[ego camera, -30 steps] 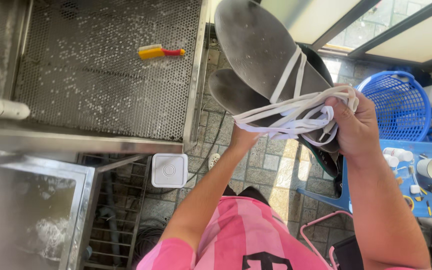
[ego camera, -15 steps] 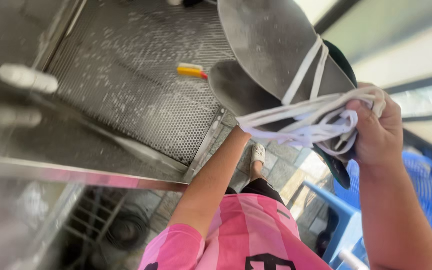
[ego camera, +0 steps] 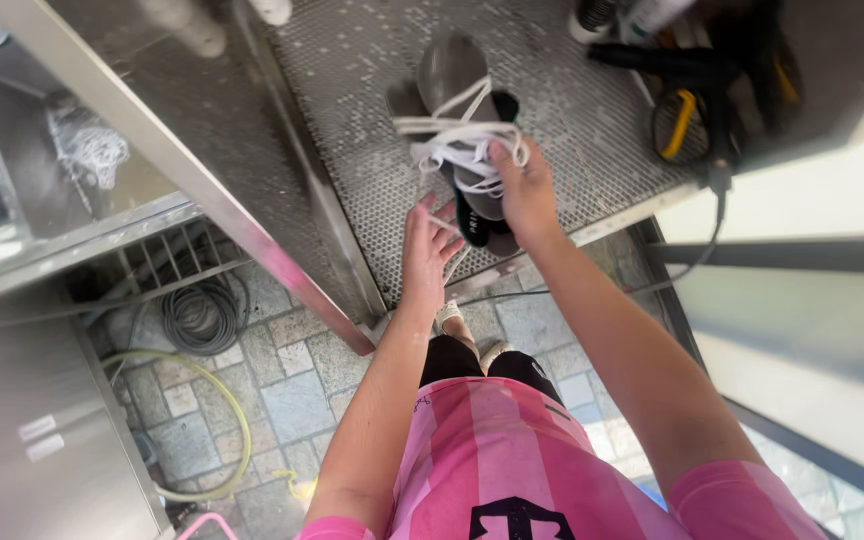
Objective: The person cleans shoe insoles and handles shoelaces by placing them on a metal grate and using a high-pressure spray nozzle to wash the insoles one at a time.
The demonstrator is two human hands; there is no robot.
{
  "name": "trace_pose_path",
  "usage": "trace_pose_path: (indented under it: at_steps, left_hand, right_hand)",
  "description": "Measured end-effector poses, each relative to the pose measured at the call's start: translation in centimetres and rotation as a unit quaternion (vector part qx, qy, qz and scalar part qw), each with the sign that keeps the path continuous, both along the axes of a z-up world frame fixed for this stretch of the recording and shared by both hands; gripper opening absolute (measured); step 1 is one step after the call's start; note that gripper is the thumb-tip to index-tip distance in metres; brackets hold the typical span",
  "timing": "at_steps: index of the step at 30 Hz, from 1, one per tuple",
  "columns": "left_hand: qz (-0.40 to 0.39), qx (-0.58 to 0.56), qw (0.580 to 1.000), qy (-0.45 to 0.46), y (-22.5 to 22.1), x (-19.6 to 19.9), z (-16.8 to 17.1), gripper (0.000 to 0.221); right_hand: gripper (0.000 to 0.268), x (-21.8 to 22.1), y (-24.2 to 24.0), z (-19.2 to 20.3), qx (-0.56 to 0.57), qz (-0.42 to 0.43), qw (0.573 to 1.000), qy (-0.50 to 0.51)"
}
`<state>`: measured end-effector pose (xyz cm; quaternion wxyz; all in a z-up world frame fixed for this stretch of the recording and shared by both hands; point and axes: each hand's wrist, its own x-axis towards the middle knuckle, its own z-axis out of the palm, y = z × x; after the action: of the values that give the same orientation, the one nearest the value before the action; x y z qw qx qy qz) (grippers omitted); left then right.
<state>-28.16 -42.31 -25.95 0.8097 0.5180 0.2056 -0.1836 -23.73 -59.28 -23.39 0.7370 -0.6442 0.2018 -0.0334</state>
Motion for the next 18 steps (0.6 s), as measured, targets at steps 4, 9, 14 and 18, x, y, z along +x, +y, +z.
trace_pose_path:
  at_steps: [4, 9, 14, 18]
  left_hand:
    - [0.069, -0.011, 0.988, -0.136, -0.9, 2.7, -3.1, 0.055]
    - [0.157, 0.242, 0.953, -0.092, -1.0, 3.3, -8.4, 0.057]
    - [0.148, 0.421, 0.888, -0.109, 0.7, 4.1, -10.2, 0.044]
    - [0.114, 0.467, 0.87, -0.105, 2.5, 5.2, -8.8, 0.043]
  right_hand:
    - [0.046, 2.1, 2.7, -3.2, -0.187, 0.127, 0.973, 0.038]
    - [0.071, 3.8, -0.3, 1.2, -0.486, 0.317, 0.811, 0.068]
    - [0.042, 4.9, -3.7, 12.7, -0.576, 0.569, 0.549, 0.208]
    - [0.039, 1.9, -7.5, 22.1, -0.601, 0.634, 0.484, 0.047]
